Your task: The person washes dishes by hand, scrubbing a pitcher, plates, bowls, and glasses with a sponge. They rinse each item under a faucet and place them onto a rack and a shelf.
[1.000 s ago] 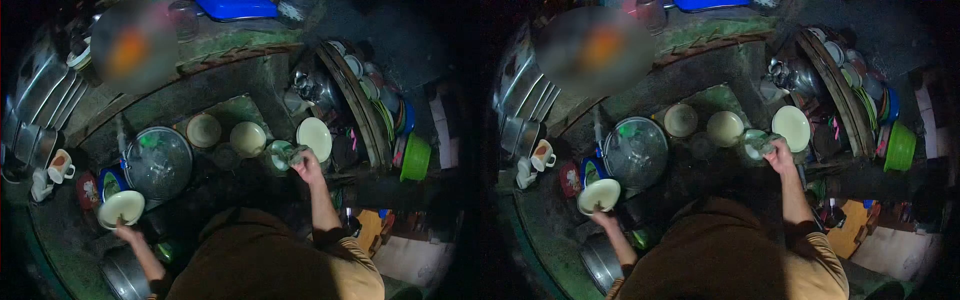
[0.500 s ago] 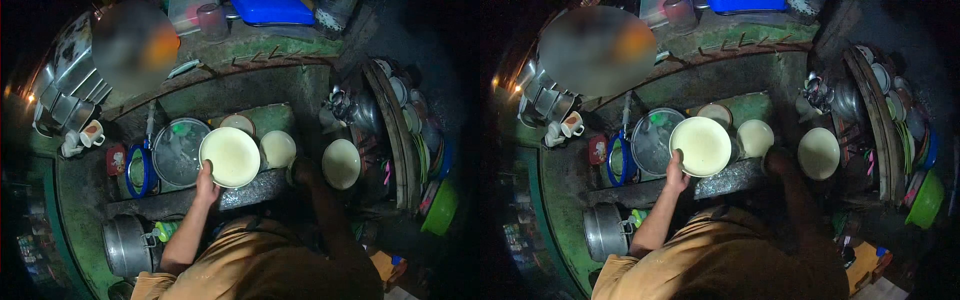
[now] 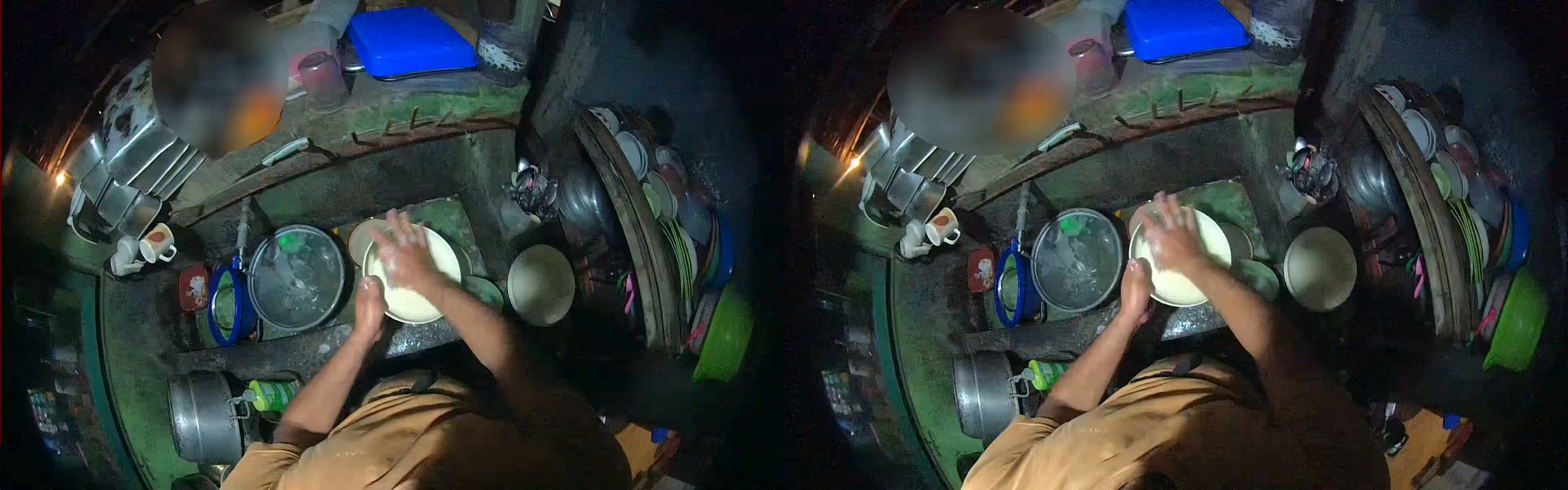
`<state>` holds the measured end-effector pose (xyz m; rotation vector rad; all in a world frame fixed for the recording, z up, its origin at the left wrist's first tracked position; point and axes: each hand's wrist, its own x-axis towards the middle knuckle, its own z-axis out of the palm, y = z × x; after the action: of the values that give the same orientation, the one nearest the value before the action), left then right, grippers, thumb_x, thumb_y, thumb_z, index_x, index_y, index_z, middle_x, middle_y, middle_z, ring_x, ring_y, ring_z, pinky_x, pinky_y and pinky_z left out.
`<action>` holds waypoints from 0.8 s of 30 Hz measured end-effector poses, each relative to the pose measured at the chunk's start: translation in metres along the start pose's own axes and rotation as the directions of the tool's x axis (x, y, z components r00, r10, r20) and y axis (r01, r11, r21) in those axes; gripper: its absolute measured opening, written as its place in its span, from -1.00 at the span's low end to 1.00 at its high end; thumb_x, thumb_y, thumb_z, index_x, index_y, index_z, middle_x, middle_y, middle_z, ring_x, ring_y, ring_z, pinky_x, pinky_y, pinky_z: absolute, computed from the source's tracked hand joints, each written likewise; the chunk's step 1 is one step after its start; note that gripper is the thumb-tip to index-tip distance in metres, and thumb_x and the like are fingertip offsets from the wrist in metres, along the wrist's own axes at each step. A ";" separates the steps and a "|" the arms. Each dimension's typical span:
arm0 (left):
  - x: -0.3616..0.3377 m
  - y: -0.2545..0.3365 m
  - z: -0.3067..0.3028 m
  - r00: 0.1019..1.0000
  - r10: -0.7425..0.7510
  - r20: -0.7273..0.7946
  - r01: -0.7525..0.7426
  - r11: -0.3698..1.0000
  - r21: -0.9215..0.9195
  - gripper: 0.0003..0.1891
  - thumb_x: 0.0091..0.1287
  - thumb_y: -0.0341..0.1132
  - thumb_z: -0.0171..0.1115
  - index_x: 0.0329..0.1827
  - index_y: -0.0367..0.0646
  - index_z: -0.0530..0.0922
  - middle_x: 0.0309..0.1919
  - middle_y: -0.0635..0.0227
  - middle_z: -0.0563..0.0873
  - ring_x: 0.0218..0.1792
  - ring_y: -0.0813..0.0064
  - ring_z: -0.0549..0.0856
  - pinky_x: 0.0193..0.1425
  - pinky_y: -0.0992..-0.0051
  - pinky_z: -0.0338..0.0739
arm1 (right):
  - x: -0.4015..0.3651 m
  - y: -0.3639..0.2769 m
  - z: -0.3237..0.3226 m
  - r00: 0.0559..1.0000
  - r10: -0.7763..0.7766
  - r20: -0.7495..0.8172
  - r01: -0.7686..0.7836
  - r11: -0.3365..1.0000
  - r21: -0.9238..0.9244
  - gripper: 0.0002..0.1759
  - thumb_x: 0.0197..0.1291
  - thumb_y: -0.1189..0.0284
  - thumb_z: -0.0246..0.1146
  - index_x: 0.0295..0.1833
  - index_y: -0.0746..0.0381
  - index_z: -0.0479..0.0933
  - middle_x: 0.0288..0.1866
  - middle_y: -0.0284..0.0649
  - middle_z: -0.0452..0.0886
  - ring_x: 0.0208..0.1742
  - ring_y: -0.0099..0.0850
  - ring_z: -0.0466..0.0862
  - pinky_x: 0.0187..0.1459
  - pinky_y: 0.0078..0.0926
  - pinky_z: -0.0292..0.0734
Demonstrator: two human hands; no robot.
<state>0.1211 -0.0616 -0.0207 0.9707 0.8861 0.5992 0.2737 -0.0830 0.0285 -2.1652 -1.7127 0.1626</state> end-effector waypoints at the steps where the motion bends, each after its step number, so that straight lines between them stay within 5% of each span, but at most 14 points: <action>1: -0.003 0.010 -0.003 0.997 -0.014 -0.074 0.027 0.983 0.182 -0.45 0.57 0.05 -0.21 0.31 -0.26 0.33 0.18 0.14 0.47 0.17 0.34 0.49 0.25 0.32 0.40 | 0.006 0.011 0.004 0.993 0.091 -0.070 -0.093 0.995 -0.035 -0.29 0.24 0.24 0.19 0.50 0.04 0.16 0.56 0.14 -0.03 0.56 0.13 -0.03 0.45 0.28 -0.19; 2: -0.006 0.017 -0.004 0.993 0.093 -0.066 -0.100 0.988 -0.117 -0.52 0.57 0.01 -0.22 0.24 -0.24 0.36 0.11 0.17 0.51 0.11 0.37 0.53 0.17 0.34 0.45 | 0.008 0.023 0.008 0.974 0.173 -0.144 -0.187 0.978 -0.089 -0.30 0.27 0.23 0.16 0.51 0.05 0.15 0.57 0.14 -0.04 0.57 0.10 -0.03 0.47 0.25 -0.21; 5: 0.001 0.046 -0.024 0.985 0.160 -0.057 -0.165 0.982 -0.087 -0.33 0.52 0.16 -0.19 0.38 -0.29 0.22 0.18 0.09 0.46 0.19 0.25 0.49 0.27 0.21 0.42 | -0.019 0.023 0.005 0.983 0.172 0.069 -0.171 0.985 -0.018 -0.27 0.32 0.15 0.08 0.52 0.21 0.09 0.58 0.17 -0.10 0.59 0.10 -0.10 0.49 0.17 -0.26; 7: 0.003 0.052 -0.025 0.987 0.108 -0.119 -0.127 0.977 -0.172 -0.40 0.54 0.09 -0.18 0.37 -0.25 0.23 0.18 0.14 0.47 0.17 0.29 0.50 0.25 0.25 0.43 | -0.038 -0.016 0.002 0.961 0.202 0.188 -0.204 0.979 -0.004 -0.22 0.30 0.15 0.09 0.53 0.24 0.04 0.57 0.22 -0.13 0.59 0.14 -0.13 0.50 0.15 -0.28; 9: 0.009 0.039 -0.033 0.987 0.034 -0.155 -0.072 0.966 -0.249 -0.46 0.56 0.03 -0.17 0.36 -0.22 0.25 0.17 0.19 0.48 0.16 0.34 0.52 0.23 0.29 0.45 | -0.043 -0.048 0.015 0.974 0.040 0.225 -0.034 0.999 -0.030 -0.21 0.25 0.20 0.09 0.53 0.26 0.06 0.59 0.20 -0.20 0.56 0.31 -0.22 0.51 0.15 -0.25; 11: 0.027 -0.004 -0.051 0.993 0.008 -0.120 -0.049 0.941 -0.335 -0.47 0.55 0.05 -0.17 0.37 -0.16 0.25 0.19 0.19 0.47 0.15 0.34 0.52 0.22 0.27 0.46 | -0.018 -0.067 0.019 0.965 -0.112 0.238 0.089 0.991 0.102 -0.20 0.22 0.27 0.15 0.53 0.26 0.06 0.59 0.19 -0.21 0.57 0.26 -0.18 0.49 0.17 -0.19; 12: 0.012 0.004 -0.036 0.990 0.132 -0.046 -0.139 0.919 -0.370 -0.35 0.50 0.19 -0.18 0.40 -0.17 0.24 0.19 0.19 0.50 0.12 0.26 0.57 0.12 0.21 0.55 | 0.002 -0.070 0.026 0.963 -0.205 0.174 0.158 0.955 0.251 -0.21 0.22 0.30 0.16 0.52 0.26 0.07 0.59 0.20 -0.20 0.57 0.22 -0.15 0.49 0.18 -0.18; 13: 0.004 0.007 -0.033 0.997 0.071 -0.008 -0.070 0.939 -0.336 -0.37 0.50 0.19 -0.18 0.37 -0.15 0.27 0.17 0.21 0.51 0.10 0.27 0.57 0.11 0.21 0.55 | 0.017 -0.064 0.028 0.962 -0.256 0.091 0.206 0.907 0.368 -0.22 0.22 0.33 0.17 0.52 0.26 0.08 0.59 0.21 -0.18 0.58 0.18 -0.12 0.48 0.19 -0.17; 14: 0.002 0.007 -0.038 0.999 0.007 0.049 0.008 0.955 -0.296 -0.38 0.50 0.19 -0.18 0.35 -0.14 0.30 0.15 0.23 0.52 0.09 0.28 0.58 0.11 0.21 0.56 | 0.022 -0.060 0.023 0.974 -0.201 0.108 0.173 0.958 0.228 -0.25 0.25 0.30 0.14 0.51 0.27 0.09 0.58 0.22 -0.15 0.58 0.14 -0.09 0.48 0.18 -0.16; 16: -0.007 0.031 -0.029 0.994 -0.069 -0.081 0.044 0.960 -0.278 -0.40 0.51 0.16 -0.17 0.30 -0.18 0.35 0.16 0.21 0.53 0.08 0.28 0.58 0.17 0.13 0.51 | 0.030 -0.039 0.017 0.999 0.017 0.047 -0.019 0.999 0.045 -0.25 0.28 0.22 0.11 0.51 0.28 0.10 0.56 0.23 -0.09 0.58 0.10 -0.06 0.48 0.19 -0.16; 17: 0.010 0.021 -0.051 0.991 0.085 -0.099 -0.099 0.984 -0.149 -0.33 0.47 0.20 -0.13 0.35 -0.23 0.31 0.20 0.16 0.50 0.16 0.23 0.55 0.23 0.14 0.47 | 0.031 -0.031 0.026 0.989 0.148 -0.032 -0.147 0.989 0.029 -0.24 0.28 0.17 0.10 0.51 0.28 0.10 0.55 0.23 -0.06 0.58 0.08 -0.06 0.47 0.20 -0.15; 19: -0.002 0.057 -0.050 0.996 0.028 -0.090 -0.055 0.947 -0.315 -0.26 0.46 0.24 -0.14 0.41 -0.26 0.23 0.29 0.11 0.44 0.26 0.16 0.48 0.32 0.16 0.40 | 0.003 -0.017 0.022 0.987 0.151 0.056 -0.146 0.986 -0.080 -0.21 0.26 0.15 0.10 0.48 0.36 0.11 0.55 0.27 -0.06 0.59 0.10 -0.09 0.48 0.18 -0.17; 22: 0.005 0.060 -0.061 0.991 0.095 -0.094 -0.115 0.962 -0.246 -0.28 0.49 0.23 -0.21 0.42 -0.22 0.22 0.34 0.09 0.38 0.32 0.14 0.42 0.37 0.12 0.36 | -0.046 -0.057 0.031 0.980 -0.144 0.140 0.145 0.989 0.007 -0.29 0.04 0.41 0.20 0.37 0.37 0.31 0.43 0.26 0.19 0.53 0.18 0.03 0.50 0.24 -0.23; 24: 0.003 0.059 -0.051 0.998 0.062 -0.006 -0.061 0.965 -0.255 -0.22 0.46 0.27 -0.20 0.48 -0.22 0.14 0.37 0.05 0.34 0.36 0.10 0.38 0.41 0.11 0.29 | -0.036 -0.071 0.033 0.909 -0.417 -0.025 0.417 0.902 0.109 -0.32 0.09 0.38 0.17 0.37 0.34 0.32 0.44 0.16 0.21 0.55 0.13 0.03 0.51 0.21 -0.17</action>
<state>0.0759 -0.0094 0.0163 0.7672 0.7575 0.7458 0.1894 -0.0967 0.0189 -1.6701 -2.0673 0.1368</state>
